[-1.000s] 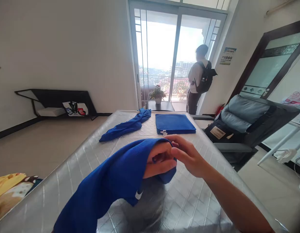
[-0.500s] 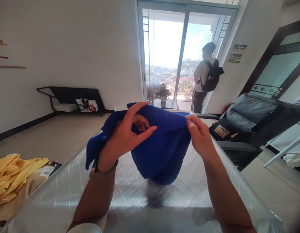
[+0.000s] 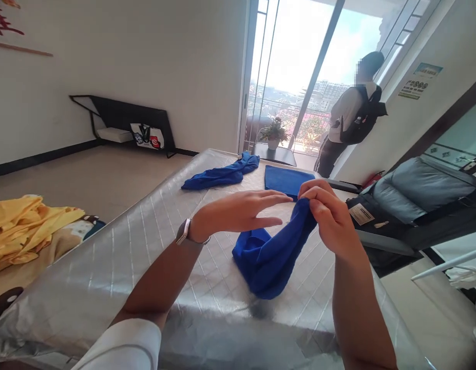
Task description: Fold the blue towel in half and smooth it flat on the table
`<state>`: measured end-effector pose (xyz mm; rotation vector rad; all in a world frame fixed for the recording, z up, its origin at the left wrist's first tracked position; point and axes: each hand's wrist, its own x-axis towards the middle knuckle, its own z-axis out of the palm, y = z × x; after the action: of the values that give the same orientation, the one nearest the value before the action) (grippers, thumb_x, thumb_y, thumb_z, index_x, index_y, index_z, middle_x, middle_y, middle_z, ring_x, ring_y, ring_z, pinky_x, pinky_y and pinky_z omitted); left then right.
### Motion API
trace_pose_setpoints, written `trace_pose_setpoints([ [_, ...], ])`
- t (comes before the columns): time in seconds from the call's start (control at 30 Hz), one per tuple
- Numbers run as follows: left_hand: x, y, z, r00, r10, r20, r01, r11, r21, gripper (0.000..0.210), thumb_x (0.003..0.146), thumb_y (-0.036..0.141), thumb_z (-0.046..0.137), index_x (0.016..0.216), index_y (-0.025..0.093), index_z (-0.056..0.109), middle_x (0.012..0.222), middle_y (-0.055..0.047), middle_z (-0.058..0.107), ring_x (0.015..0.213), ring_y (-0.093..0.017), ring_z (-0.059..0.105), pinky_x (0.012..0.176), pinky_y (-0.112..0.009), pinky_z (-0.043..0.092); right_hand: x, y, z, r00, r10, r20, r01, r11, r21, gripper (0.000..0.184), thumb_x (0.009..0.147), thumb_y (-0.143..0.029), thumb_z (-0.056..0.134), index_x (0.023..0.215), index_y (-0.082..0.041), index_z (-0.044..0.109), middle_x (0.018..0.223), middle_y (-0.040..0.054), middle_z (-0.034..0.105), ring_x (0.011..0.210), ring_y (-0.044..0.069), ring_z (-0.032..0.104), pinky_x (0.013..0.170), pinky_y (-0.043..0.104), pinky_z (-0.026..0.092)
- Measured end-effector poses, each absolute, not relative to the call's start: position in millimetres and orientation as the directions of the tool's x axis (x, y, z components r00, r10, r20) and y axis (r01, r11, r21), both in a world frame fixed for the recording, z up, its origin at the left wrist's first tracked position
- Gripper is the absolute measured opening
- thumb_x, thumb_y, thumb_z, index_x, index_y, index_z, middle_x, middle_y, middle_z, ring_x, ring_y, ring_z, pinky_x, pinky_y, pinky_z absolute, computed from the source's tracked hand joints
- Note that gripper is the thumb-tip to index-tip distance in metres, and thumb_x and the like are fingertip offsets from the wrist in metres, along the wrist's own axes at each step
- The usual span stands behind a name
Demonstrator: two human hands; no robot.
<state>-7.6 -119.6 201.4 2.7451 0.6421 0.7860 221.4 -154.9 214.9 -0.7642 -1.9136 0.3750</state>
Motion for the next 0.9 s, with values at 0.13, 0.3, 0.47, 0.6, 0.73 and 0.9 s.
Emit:
trace_pose_setpoints([
  [0.13, -9.1, -125.9, 208.4, 0.790, 0.417, 0.449, 0.226, -0.880, 0.418, 0.032, 0.104, 0.043, 0.054, 0.127, 0.025, 0.068, 0.128, -0.007, 0.073, 0.113, -0.022, 0.071, 0.098, -0.034, 0.055, 218.8, -157.4, 214.5, -0.344, 0.645, 0.682, 0.339, 0.763, -0.551, 0.023, 0.101, -0.034, 0.054, 0.084, -0.026, 0.067, 0.095, 0.0046, 0.062, 0.091, 0.023, 0.059, 0.079, 0.038, 0.051],
  [0.3, -16.5, -130.9, 213.9, 0.757, 0.507, 0.413, 0.309, -0.834, 0.458, 0.025, 0.105, 0.040, 0.052, 0.115, 0.023, 0.067, 0.100, -0.003, 0.078, 0.082, -0.017, 0.073, 0.077, -0.027, 0.054, 218.5, -159.0, 212.6, -0.336, 0.650, 0.682, 0.347, 0.758, -0.552, 0.025, 0.103, -0.037, 0.054, 0.088, -0.026, 0.070, 0.085, 0.0025, 0.063, 0.078, 0.019, 0.059, 0.069, 0.033, 0.050],
  [0.47, -11.1, -130.2, 213.0, 0.760, 0.549, 0.348, 0.367, -0.804, 0.468, 0.024, 0.102, 0.035, 0.055, 0.119, 0.021, 0.064, 0.100, -0.004, 0.078, 0.082, -0.017, 0.073, 0.071, -0.025, 0.051, 215.4, -162.0, 211.6, -0.250, 0.688, 0.681, 0.404, 0.713, -0.573, 0.027, 0.100, -0.044, 0.058, 0.087, -0.024, 0.071, 0.077, 0.0000, 0.063, 0.066, 0.015, 0.054, 0.058, 0.028, 0.045],
  [0.6, -3.7, -128.2, 208.1, 0.831, 0.504, 0.235, 0.424, -0.848, 0.319, 0.020, 0.094, 0.018, 0.059, 0.112, 0.021, 0.067, 0.081, -0.001, 0.074, 0.069, -0.017, 0.068, 0.064, -0.025, 0.047, 215.3, -163.3, 212.2, -0.150, 0.717, 0.681, 0.481, 0.655, -0.583, 0.030, 0.100, -0.047, 0.057, 0.085, -0.024, 0.070, 0.071, -0.0014, 0.060, 0.059, 0.014, 0.049, 0.052, 0.026, 0.040],
  [0.73, -10.6, -123.0, 204.9, 0.804, 0.525, 0.280, 0.480, -0.850, 0.218, 0.017, 0.097, 0.017, 0.055, 0.105, 0.022, 0.070, 0.079, -0.001, 0.073, 0.070, -0.017, 0.069, 0.064, -0.026, 0.046, 224.0, -164.3, 213.8, -0.098, 0.734, 0.672, 0.477, 0.627, -0.616, 0.033, 0.100, -0.048, 0.057, 0.081, -0.025, 0.070, 0.066, -0.0024, 0.054, 0.056, 0.013, 0.044, 0.049, 0.026, 0.036],
  [0.9, -31.6, -114.9, 208.3, 0.472, 0.641, 0.606, 0.710, -0.683, 0.169, 0.028, 0.106, 0.028, 0.044, 0.117, 0.025, 0.070, 0.099, -0.003, 0.078, 0.088, -0.020, 0.073, 0.078, -0.030, 0.053, 231.6, -169.4, 217.7, -0.160, 0.760, 0.630, 0.421, 0.630, -0.653, 0.034, 0.086, -0.058, 0.077, 0.083, -0.025, 0.069, 0.063, -0.0045, 0.052, 0.054, 0.012, 0.043, 0.048, 0.025, 0.037],
])
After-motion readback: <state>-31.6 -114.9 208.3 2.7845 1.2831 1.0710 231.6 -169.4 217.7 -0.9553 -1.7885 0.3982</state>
